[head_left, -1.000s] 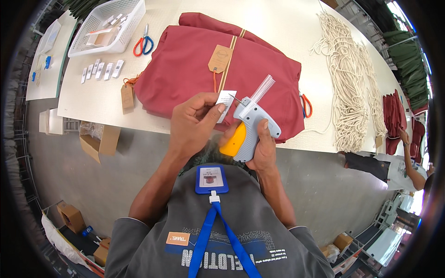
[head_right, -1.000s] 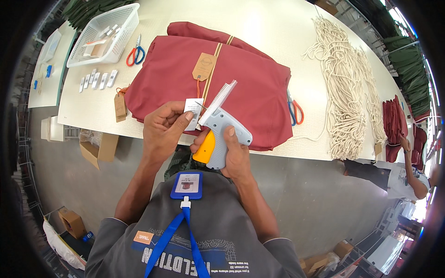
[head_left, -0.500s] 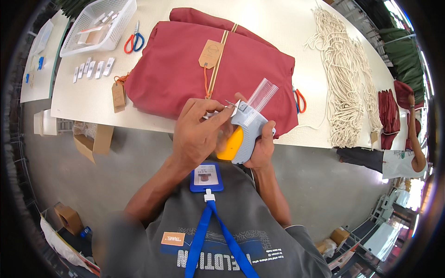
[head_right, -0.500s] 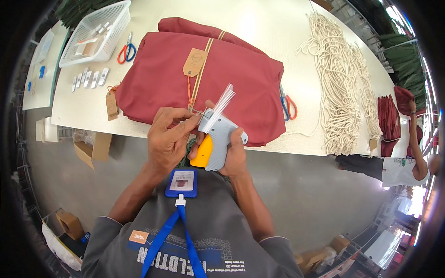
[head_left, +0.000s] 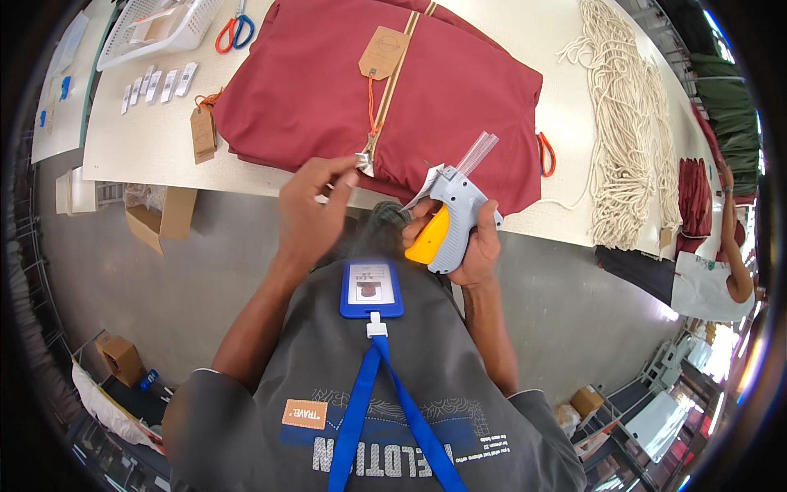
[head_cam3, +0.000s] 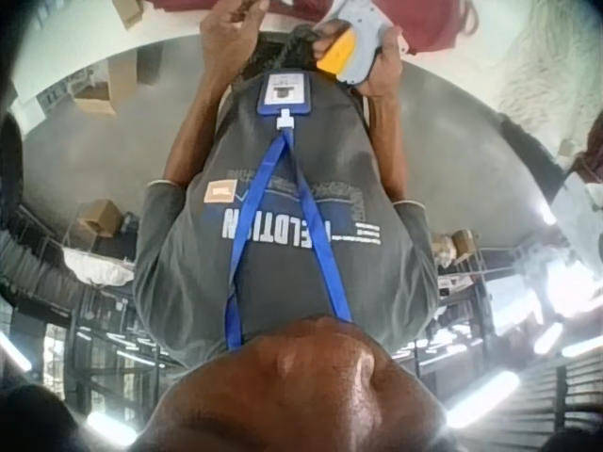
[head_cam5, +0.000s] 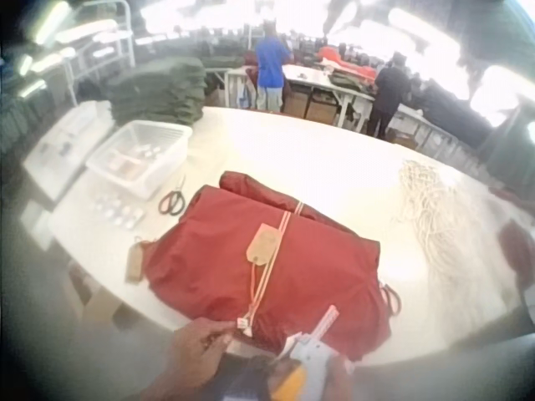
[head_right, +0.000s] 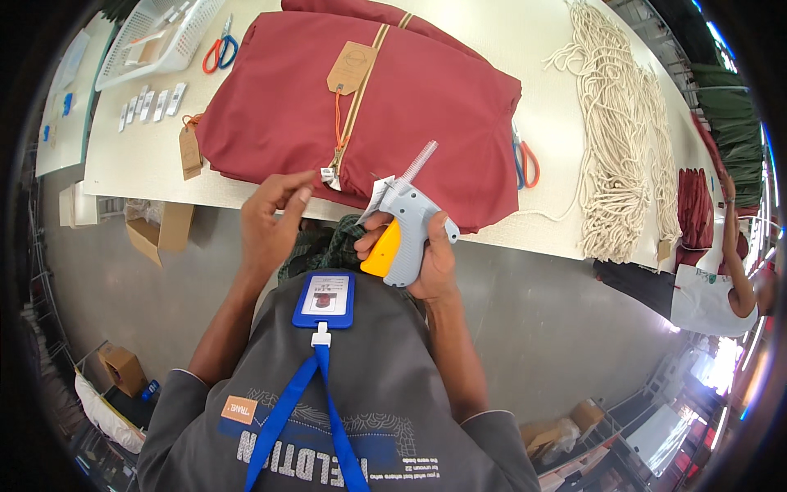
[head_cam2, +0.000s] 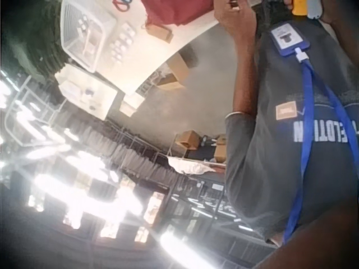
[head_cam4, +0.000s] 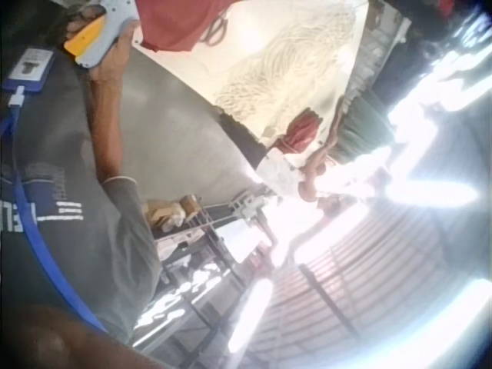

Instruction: The person attaches tags to folded red fabric items using a hot glue gun. They pick up each item, apply glue to a tag, press it onto the fabric, and place the item aside. The process is repeated for multiple items.

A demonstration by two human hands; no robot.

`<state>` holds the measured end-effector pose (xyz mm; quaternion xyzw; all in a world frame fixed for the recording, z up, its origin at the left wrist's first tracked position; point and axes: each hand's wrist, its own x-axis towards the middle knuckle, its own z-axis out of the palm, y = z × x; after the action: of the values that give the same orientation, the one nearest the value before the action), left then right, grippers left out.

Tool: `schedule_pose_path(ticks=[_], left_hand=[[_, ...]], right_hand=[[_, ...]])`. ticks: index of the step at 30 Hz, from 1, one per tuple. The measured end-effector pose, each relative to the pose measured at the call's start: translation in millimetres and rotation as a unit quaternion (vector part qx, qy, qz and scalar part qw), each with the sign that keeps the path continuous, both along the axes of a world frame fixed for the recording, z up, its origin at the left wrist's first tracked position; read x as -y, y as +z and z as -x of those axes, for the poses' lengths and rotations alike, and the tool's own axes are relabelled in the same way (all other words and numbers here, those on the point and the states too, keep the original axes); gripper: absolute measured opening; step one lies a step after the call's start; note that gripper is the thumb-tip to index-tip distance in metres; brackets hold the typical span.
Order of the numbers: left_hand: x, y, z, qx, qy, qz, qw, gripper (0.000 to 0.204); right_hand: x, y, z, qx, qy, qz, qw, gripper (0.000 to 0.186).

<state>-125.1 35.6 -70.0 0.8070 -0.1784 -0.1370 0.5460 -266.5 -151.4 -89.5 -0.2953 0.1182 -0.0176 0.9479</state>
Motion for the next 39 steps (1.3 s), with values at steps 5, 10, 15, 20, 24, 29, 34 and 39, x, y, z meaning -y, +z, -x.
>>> schedule_pose_path(ticks=[5,10,15,20,24,29,34,39], left_hand=[[2.5,-31.6,-5.5,-0.085,0.064,-0.04,0.994,0.016],[17.2,-52.3,-16.9,-0.104,0.092,-0.038,0.99,0.021],[29.3,-66.1,-33.7,-0.051,0.079,-0.152,0.984,0.032],[27.7,-72.9,-35.8,-0.109,0.082,-0.149,0.979,0.033],[28.4,-71.4,-35.4,-0.101,0.061,-0.134,0.984,0.033],[28.7,-64.9,-37.7,-0.239,0.073,-0.076,0.965,0.029],[25.9,-60.1,-42.2,-0.296,0.058,-0.038,0.953,0.031],[28.3,-51.3,-50.6,-0.367,0.06,-0.083,0.925,0.037]], right_hand=[[5.1,-5.1,3.4,-0.081,0.025,0.012,0.996,0.078],[-0.7,-10.2,-15.9,-0.12,0.047,-0.02,0.992,0.073],[-1.8,-10.6,-25.0,-0.138,0.047,-0.015,0.989,0.075],[-0.6,-10.9,-24.9,-0.14,0.051,-0.023,0.989,0.076],[0.1,-13.7,-26.0,-0.146,0.054,-0.025,0.988,0.077],[4.6,-17.2,-28.9,-0.167,0.056,-0.026,0.984,0.077],[6.5,-21.6,-31.1,-0.176,0.063,-0.035,0.982,0.077],[7.1,-22.8,-32.0,-0.161,0.065,-0.038,0.984,0.077]])
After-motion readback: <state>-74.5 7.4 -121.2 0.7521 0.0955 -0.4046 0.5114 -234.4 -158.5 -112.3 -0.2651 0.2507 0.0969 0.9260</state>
